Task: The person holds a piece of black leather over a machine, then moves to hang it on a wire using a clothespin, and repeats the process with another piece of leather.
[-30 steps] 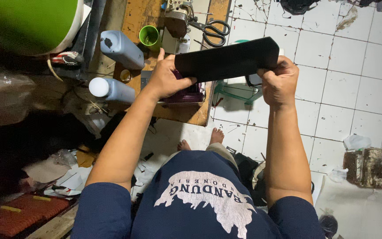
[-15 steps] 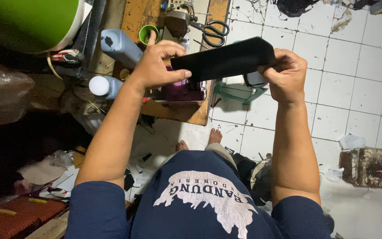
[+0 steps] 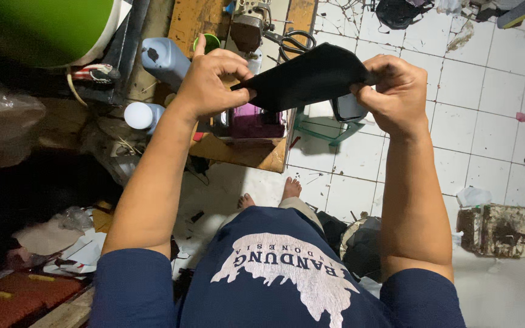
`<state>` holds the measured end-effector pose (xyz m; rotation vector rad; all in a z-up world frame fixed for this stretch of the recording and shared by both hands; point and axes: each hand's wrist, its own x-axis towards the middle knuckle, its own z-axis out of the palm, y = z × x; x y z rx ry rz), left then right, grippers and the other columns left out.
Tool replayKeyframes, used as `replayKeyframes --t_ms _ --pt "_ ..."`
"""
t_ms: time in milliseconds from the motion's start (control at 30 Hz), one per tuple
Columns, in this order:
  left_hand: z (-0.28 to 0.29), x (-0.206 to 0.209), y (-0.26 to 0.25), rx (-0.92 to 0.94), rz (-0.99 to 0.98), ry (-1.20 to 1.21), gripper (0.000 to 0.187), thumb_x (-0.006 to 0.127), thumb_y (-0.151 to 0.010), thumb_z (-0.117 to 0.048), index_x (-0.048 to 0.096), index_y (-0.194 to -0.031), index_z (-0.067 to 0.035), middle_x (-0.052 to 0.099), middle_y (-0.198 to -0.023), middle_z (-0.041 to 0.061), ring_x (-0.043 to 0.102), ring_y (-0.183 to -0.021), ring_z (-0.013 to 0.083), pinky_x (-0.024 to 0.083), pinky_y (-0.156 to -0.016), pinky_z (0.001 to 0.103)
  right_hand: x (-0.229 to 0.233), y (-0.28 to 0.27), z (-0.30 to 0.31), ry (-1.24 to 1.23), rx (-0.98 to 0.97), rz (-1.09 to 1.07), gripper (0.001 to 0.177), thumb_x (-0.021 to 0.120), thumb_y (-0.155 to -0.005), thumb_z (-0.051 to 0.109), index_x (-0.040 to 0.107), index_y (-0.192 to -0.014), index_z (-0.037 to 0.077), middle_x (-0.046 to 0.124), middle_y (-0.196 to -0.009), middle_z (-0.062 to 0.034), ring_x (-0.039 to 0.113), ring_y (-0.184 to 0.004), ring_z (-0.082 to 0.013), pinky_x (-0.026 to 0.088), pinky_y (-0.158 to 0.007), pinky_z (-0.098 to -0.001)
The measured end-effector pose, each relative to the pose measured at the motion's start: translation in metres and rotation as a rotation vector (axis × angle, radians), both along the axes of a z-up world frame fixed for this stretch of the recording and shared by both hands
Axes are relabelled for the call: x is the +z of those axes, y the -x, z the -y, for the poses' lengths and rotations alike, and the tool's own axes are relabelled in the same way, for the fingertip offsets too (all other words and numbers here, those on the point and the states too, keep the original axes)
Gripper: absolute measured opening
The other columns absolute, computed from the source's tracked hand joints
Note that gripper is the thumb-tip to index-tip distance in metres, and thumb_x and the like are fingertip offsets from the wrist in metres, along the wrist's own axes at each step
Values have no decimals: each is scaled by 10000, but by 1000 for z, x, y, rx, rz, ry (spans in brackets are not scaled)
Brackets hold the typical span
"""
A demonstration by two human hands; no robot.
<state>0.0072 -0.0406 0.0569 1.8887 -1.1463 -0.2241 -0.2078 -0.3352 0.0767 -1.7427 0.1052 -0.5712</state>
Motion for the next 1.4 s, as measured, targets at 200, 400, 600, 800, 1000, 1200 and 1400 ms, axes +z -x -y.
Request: replayKeyframes --t_ms 200,400,600,800,1000,1200,1400 --pt "-3 -20 0 16 -15 20 168 850 -710 -207 770 -857 -220 754 -1006 -41 703 -1034 99 -60 -1232 672 23 -10 -10 118 52 9 212 650 -814 -168 632 -967 -22 638 -918 -107 559 -835 -174 423 -746 -276" --pt "2 -52 0 28 -43 5 258 941 -701 -300 765 -869 -214 771 -1045 -34 716 -1045 108 -26 -1227 664 38 -18 -21 117 54 -27 215 608 -796 -141 627 -966 -12 610 -894 -74 533 -827 -142 392 -751 -254" --pt "14 -63 8 -53 -89 5 267 861 -755 -489 784 -922 -295 769 -1059 -48 695 -1085 132 -54 -1187 716 42 -23 -19 221 43 2 197 622 -832 -135 629 -987 -13 613 -914 -86 540 -848 -161 406 -776 -274" --pt "24 -66 13 -54 -115 -4 227 836 -734 -446 797 -893 -290 779 -1057 -42 698 -1078 127 -58 -1192 681 53 -29 -23 265 60 7 230 573 -791 -127 629 -997 -40 621 -924 -94 535 -844 -156 397 -769 -268" --pt "31 -67 19 -51 -100 -57 258 821 -727 -488 806 -877 -279 781 -1054 -38 679 -1085 149 -41 -1207 663 69 -34 -34 354 75 1 204 593 -803 -118 642 -986 -40 636 -915 -105 540 -835 -163 416 -769 -277" --pt "34 -72 23 -49 -105 -39 221 836 -721 -446 773 -802 -250 754 -984 -67 655 -1064 143 -62 -1211 649 77 -38 -39 471 84 21 214 603 -798 -107 653 -992 -31 650 -956 -112 537 -858 -201 436 -795 -322" --pt "41 -68 24 -51 -63 -81 263 832 -710 -485 798 -832 -254 744 -978 -25 651 -1069 184 -66 -1186 681 85 -40 -42 545 104 19 206 615 -808 -80 664 -997 -18 636 -932 -107 532 -842 -206 427 -779 -330"
